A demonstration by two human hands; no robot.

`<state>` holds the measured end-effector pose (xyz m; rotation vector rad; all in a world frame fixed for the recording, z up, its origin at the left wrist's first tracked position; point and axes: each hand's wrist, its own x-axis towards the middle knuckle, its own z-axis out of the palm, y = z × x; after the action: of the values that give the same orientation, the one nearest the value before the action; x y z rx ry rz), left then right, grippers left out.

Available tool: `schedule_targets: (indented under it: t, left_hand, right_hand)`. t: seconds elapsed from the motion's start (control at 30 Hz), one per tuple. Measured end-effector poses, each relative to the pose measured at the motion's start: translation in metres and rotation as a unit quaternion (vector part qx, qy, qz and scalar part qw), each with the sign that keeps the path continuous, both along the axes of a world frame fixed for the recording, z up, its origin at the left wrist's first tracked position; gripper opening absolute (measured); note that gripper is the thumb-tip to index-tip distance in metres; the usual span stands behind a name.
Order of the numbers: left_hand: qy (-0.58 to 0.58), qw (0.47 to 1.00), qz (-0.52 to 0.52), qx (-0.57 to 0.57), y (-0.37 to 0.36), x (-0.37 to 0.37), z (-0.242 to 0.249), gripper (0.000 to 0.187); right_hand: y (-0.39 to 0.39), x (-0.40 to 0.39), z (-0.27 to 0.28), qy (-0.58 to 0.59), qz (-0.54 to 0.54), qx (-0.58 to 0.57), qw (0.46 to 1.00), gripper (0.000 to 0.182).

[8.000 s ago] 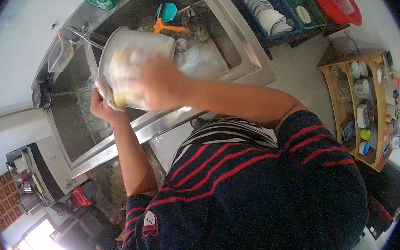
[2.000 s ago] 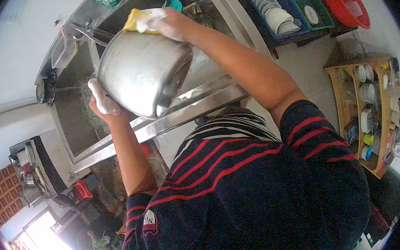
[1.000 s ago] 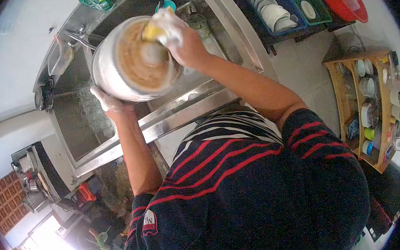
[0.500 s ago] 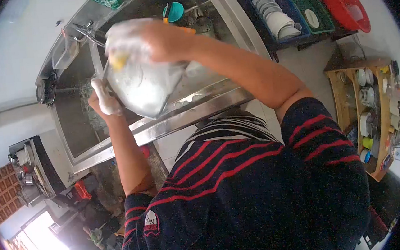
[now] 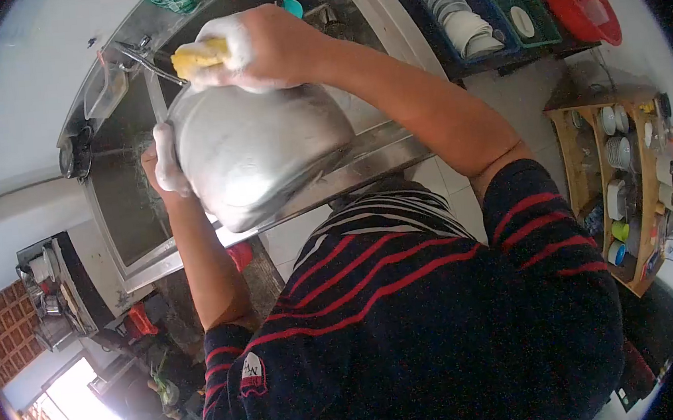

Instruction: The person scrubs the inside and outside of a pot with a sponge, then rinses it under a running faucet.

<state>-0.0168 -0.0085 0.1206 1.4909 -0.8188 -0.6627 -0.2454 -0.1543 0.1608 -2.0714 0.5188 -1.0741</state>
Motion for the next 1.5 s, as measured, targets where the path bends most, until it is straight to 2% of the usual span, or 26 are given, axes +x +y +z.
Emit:
schedule_targets:
  t: [0.03, 0.17, 0.2, 0.23, 0.3, 0.43, 0.47, 0.5, 0.53, 0.57, 0.6, 0.63, 0.67, 0.7, 0.77, 0.83, 0.87, 0.93, 0.97, 1.0, 1.03, 1.07, 1.1, 1.17, 1.23, 1.5]
  left_hand:
    - [-0.079, 0.997, -0.007, -0.017, 0.003, 0.007, -0.006, 0.041]
    - [0.050, 0.987, -0.050, -0.142, 0.012, -0.007, 0.019, 0.037]
    - [0.095, 0.976, -0.031, -0.191, 0.012, -0.009, 0.024, 0.040]
    - [0.126, 0.963, -0.104, -0.213, 0.015, 0.014, 0.010, 0.044]
    - [0.314, 0.924, -0.087, -0.199, 0.018, 0.025, 0.001, 0.060]
    - [0.439, 0.877, -0.080, -0.176, 0.019, 0.001, -0.020, 0.064]
    - [0.447, 0.874, -0.085, -0.168, 0.017, -0.006, -0.024, 0.065]
    - [0.452, 0.873, -0.089, -0.159, 0.012, -0.010, -0.029, 0.066]
    - [0.457, 0.872, -0.088, -0.153, 0.006, -0.015, -0.034, 0.067]
    - [0.460, 0.872, -0.086, -0.144, -0.001, -0.018, -0.041, 0.068]
    - [0.461, 0.872, -0.082, -0.139, -0.007, -0.019, -0.047, 0.070]
    - [0.464, 0.872, -0.078, -0.136, -0.014, -0.022, -0.053, 0.071]
    - [0.464, 0.872, -0.073, -0.134, -0.018, -0.025, -0.060, 0.072]
    - [0.461, 0.875, -0.068, -0.129, -0.021, -0.027, -0.065, 0.073]
    - [0.455, 0.881, -0.058, -0.117, -0.019, -0.028, -0.074, 0.076]
    - [0.442, 0.890, -0.051, -0.102, -0.005, -0.023, -0.079, 0.078]
    - [0.436, 0.893, -0.049, -0.098, 0.003, -0.020, -0.081, 0.080]
    - [0.378, 0.919, -0.014, -0.109, 0.021, -0.028, -0.069, 0.079]
    - [0.320, 0.940, 0.026, -0.115, 0.036, -0.036, -0.059, 0.079]
    - [0.342, 0.936, 0.073, -0.033, 0.043, -0.051, -0.037, 0.081]
    - [0.345, 0.935, 0.078, -0.032, 0.044, -0.057, -0.034, 0.081]
    - [0.359, 0.933, 0.027, -0.009, 0.043, -0.061, -0.033, 0.085]
    - [0.373, 0.927, -0.025, 0.013, 0.042, -0.062, -0.034, 0.088]
    - [0.352, 0.925, 0.076, 0.124, 0.041, -0.063, -0.042, 0.080]
    - [0.310, 0.945, 0.052, 0.096, 0.046, -0.073, -0.045, 0.072]
    - [0.399, 0.913, 0.079, 0.020, 0.067, -0.085, -0.050, 0.079]
  right_hand:
    - [0.002, 0.000, 0.005, 0.036, 0.012, -0.035, 0.999, 0.049]
    - [-0.008, -0.016, 0.021, 0.039, 0.122, 0.059, 0.990, 0.050]
    - [-0.009, -0.028, 0.028, 0.074, 0.134, 0.191, 0.970, 0.047]
    - [-0.012, -0.032, 0.015, 0.074, 0.141, 0.190, 0.969, 0.047]
    - [-0.023, -0.024, -0.034, -0.166, 0.202, 0.367, 0.893, 0.042]
    - [-0.019, 0.003, -0.108, -0.293, 0.076, 0.397, 0.867, 0.042]
    - [-0.021, 0.004, -0.130, -0.343, 0.247, 0.486, 0.765, 0.046]
    - [-0.020, 0.005, -0.136, -0.376, 0.406, 0.550, 0.626, 0.051]
    - [-0.007, 0.008, -0.147, -0.273, 0.240, 0.463, 0.808, 0.050]
    - [0.015, 0.015, -0.148, -0.148, 0.056, 0.341, 0.927, 0.051]
    - [0.027, 0.025, -0.141, -0.194, -0.007, -0.075, 0.978, 0.049]
    - [0.033, 0.027, -0.133, -0.193, -0.004, -0.077, 0.978, 0.049]
    - [0.041, 0.025, -0.104, -0.333, 0.114, 0.290, 0.890, 0.049]
    - [0.043, 0.022, -0.082, -0.415, 0.210, 0.607, 0.645, 0.050]
    - [0.039, 0.013, -0.067, -0.410, 0.214, 0.577, 0.673, 0.047]
    - [0.035, 0.004, -0.052, -0.326, 0.111, 0.543, 0.765, 0.032]
    - [0.034, 0.001, -0.049, -0.327, 0.111, 0.541, 0.766, 0.032]
    - [0.037, -0.002, -0.046, -0.137, -0.002, 0.295, 0.946, 0.028]
    - [0.042, -0.002, -0.048, -0.134, -0.001, 0.298, 0.945, 0.028]
    - [0.048, -0.002, -0.051, -0.096, -0.020, 0.131, 0.986, 0.030]
    - [0.053, -0.001, -0.055, -0.056, -0.036, -0.042, 0.997, 0.032]
    - [0.048, 0.005, -0.071, -0.108, 0.042, -0.074, 0.990, 0.035]
    - [0.058, 0.007, -0.076, -0.076, 0.071, -0.027, 0.994, 0.041]
    - [0.066, 0.011, -0.086, -0.073, 0.117, -0.036, 0.990, 0.046]
    - [0.069, 0.006, -0.101, -0.045, 0.112, -0.160, 0.980, 0.053]
    - [0.080, -0.015, -0.096, 0.071, 0.169, -0.234, 0.955, 0.044]
